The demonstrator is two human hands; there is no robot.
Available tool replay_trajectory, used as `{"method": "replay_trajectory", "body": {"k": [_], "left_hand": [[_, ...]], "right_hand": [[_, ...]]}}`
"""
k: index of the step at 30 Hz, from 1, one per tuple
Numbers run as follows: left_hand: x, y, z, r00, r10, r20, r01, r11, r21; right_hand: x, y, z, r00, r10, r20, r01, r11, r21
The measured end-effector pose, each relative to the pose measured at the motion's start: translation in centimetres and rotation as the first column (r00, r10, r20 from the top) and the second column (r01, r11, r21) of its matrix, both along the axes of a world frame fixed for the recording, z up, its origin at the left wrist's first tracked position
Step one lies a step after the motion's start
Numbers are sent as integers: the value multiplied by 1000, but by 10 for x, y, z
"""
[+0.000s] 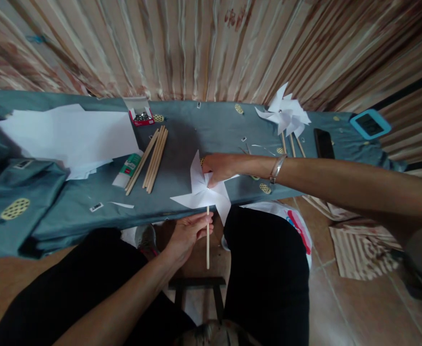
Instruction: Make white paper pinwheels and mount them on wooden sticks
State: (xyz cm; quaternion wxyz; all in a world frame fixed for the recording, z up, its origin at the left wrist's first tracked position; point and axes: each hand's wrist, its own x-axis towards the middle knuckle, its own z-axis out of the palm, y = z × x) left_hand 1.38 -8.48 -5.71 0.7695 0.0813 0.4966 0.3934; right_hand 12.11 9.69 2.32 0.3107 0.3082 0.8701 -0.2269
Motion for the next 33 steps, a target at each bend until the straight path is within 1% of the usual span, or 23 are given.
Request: {"method": "replay_trajectory", "body": {"k": [4, 10, 13, 17, 27, 33], "left_hand": [[0, 0, -2, 1000, -2, 4, 2, 1000, 13], [-1, 1, -6, 1000, -9, 4, 9, 1000, 23], [0, 2, -5, 1000, -8, -1, 8, 1000, 9], [0, 3, -4, 1000, 6, 1, -6, 1000, -10], [0, 4, -5, 1000, -8, 21, 8, 1000, -9], [1, 3, -3, 1000, -3, -6, 3, 1000, -19]], "right_hand": [[1, -1, 2, 999, 19, -40, -19, 1000, 4], [-2, 0, 1, 998, 49, -29, -49, 999, 6], [-5, 1, 0, 998, 59, -10, -59, 998, 20], [-5, 3, -3, 997, 70, -27, -70, 998, 1], [-6, 1, -3, 1000, 11, 5, -11, 1000, 2], [2, 2, -6, 995, -11, -96, 8, 999, -39]]}}
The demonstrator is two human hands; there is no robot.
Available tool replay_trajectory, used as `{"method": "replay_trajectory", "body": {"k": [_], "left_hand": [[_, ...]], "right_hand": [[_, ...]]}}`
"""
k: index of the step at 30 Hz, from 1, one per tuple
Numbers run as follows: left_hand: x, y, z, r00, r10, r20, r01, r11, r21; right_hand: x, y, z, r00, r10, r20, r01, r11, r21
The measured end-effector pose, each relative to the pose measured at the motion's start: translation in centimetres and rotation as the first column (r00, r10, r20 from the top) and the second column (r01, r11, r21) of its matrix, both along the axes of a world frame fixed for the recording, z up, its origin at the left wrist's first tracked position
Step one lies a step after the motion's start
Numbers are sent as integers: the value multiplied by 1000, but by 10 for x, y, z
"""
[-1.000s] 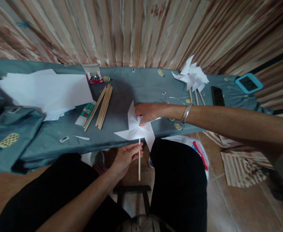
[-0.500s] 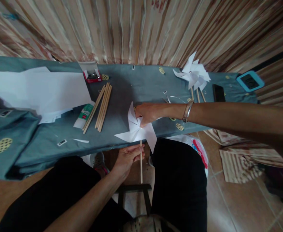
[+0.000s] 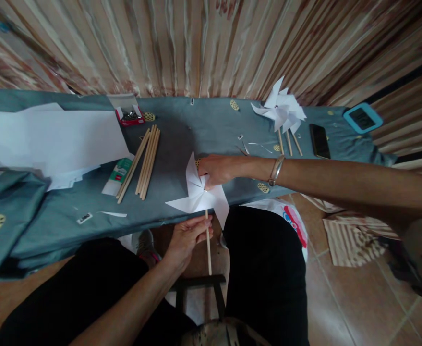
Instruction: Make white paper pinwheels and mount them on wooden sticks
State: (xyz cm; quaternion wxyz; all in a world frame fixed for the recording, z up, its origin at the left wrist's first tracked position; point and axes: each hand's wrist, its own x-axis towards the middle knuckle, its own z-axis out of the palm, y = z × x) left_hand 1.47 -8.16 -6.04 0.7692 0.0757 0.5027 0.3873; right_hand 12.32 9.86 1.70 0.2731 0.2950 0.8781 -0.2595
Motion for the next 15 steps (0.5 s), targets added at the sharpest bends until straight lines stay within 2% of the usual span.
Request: {"method": "replay_trajectory", "body": {"k": [15], "left_hand": [[1, 0, 0, 1000, -1, -1, 1, 1000, 16]], "right_hand": [[5, 1, 3, 999, 18, 34, -19, 999, 30]]}}
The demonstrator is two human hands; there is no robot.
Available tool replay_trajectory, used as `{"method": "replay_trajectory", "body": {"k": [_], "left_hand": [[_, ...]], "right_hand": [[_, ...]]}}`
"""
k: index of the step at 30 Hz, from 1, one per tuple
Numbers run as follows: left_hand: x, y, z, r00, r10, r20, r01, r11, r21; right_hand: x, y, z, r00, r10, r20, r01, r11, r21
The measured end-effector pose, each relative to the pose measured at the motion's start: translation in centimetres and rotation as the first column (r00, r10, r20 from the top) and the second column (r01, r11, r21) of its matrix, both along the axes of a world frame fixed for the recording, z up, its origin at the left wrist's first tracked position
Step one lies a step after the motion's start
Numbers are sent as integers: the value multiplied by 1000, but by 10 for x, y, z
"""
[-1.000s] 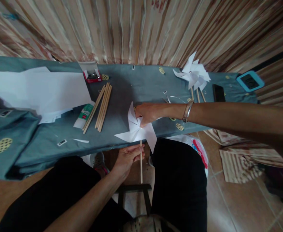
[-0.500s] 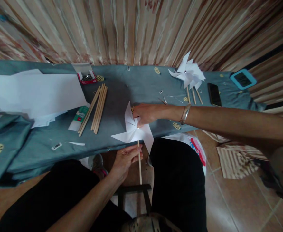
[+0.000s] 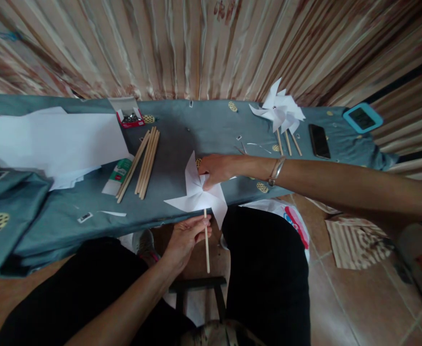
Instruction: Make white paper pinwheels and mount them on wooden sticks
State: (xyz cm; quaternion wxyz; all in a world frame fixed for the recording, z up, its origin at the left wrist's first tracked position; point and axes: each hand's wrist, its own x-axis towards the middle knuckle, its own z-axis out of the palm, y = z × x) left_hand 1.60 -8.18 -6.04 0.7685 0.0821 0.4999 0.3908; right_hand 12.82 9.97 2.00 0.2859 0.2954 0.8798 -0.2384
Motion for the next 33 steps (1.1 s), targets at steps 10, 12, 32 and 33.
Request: {"method": "replay_trajectory", "body": {"k": [10, 12, 32, 33], "left_hand": [[0, 0, 0, 1000, -2, 20, 3, 1000, -14], [0, 1, 1, 1000, 1, 19, -1, 1000, -19], [-8, 5, 15, 1000, 2, -19, -1, 999, 50], [-8, 8, 16, 1000, 11, -20, -9, 998, 60]], "right_hand": [[-8, 0, 0, 999, 12, 49, -14, 1000, 28], [-7, 0, 0, 999, 12, 38, -13, 1000, 28], [36, 15, 11, 815, -496, -300, 413, 860, -300], [41, 15, 11, 777, -536, -329, 436, 836, -332]]}}
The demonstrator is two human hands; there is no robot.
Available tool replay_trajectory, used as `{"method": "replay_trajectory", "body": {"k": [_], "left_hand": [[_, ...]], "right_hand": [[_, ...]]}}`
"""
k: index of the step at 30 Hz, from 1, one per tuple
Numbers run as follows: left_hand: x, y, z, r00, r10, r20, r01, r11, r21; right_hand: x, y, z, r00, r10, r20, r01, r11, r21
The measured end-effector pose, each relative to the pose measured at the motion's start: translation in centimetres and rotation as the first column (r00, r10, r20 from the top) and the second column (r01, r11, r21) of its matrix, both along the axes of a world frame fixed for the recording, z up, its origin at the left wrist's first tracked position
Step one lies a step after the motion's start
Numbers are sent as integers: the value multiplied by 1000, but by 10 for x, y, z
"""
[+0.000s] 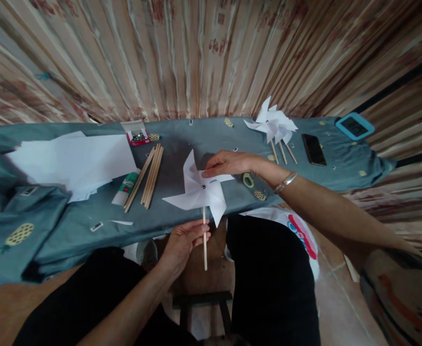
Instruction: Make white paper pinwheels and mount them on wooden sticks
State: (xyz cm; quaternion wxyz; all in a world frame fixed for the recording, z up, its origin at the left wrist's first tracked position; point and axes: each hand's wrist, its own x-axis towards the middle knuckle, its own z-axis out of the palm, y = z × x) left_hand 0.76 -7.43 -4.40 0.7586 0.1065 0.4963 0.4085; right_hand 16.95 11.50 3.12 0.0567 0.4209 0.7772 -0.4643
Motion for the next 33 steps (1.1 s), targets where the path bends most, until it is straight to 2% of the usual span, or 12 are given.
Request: {"method": "replay_trajectory", "body": {"k": [2, 4, 5, 8, 10, 11, 13, 16, 22, 26, 29, 33], "left_hand": [[-1, 5, 4, 1000, 5, -7, -5, 1000, 25], [-3, 11, 8, 1000, 4, -24, -3, 999, 49], [-5, 15, 10, 999, 6, -37, -4, 998, 57], [-7, 28, 16, 996, 52, -68, -46, 995, 85], [-9, 39, 20, 993, 91, -69, -83, 990, 118], [-10, 44, 23, 992, 110, -66, -101, 985, 139], [-11, 53, 27, 987, 150, -63, -137, 974, 178], [-13, 66, 32, 970, 233, -75, -209, 949, 236], [-11, 89, 36, 942, 323, -94, -275, 901, 334], [-6, 102, 37, 930, 352, -102, -291, 878, 380], [-2, 107, 37, 936, 337, -103, -276, 883, 379], [-1, 111, 34, 934, 332, -135, -259, 886, 384]], "right_hand": [[11, -1, -1, 988, -104, -116, 102, 995, -15], [21, -4, -3, 924, -266, -274, 280, 960, 11], [25, -6, -5, 855, -357, -376, 394, 919, 24], [35, -18, -12, 521, -520, -677, 699, 715, -11], [38, -28, -18, 329, -555, -764, 801, 593, -86], [38, -34, -21, 257, -557, -790, 825, 552, -121], [36, -45, -28, 166, -569, -805, 842, 507, -184], [28, -62, -38, 164, -602, -781, 818, 525, -233], [4, -86, -49, 421, -596, -683, 658, 719, -222], [-13, -87, -58, 528, -568, -631, 554, 794, -251], [-23, -84, -64, 520, -553, -651, 503, 814, -289], [-30, -77, -67, 483, -561, -672, 477, 813, -335]]}}
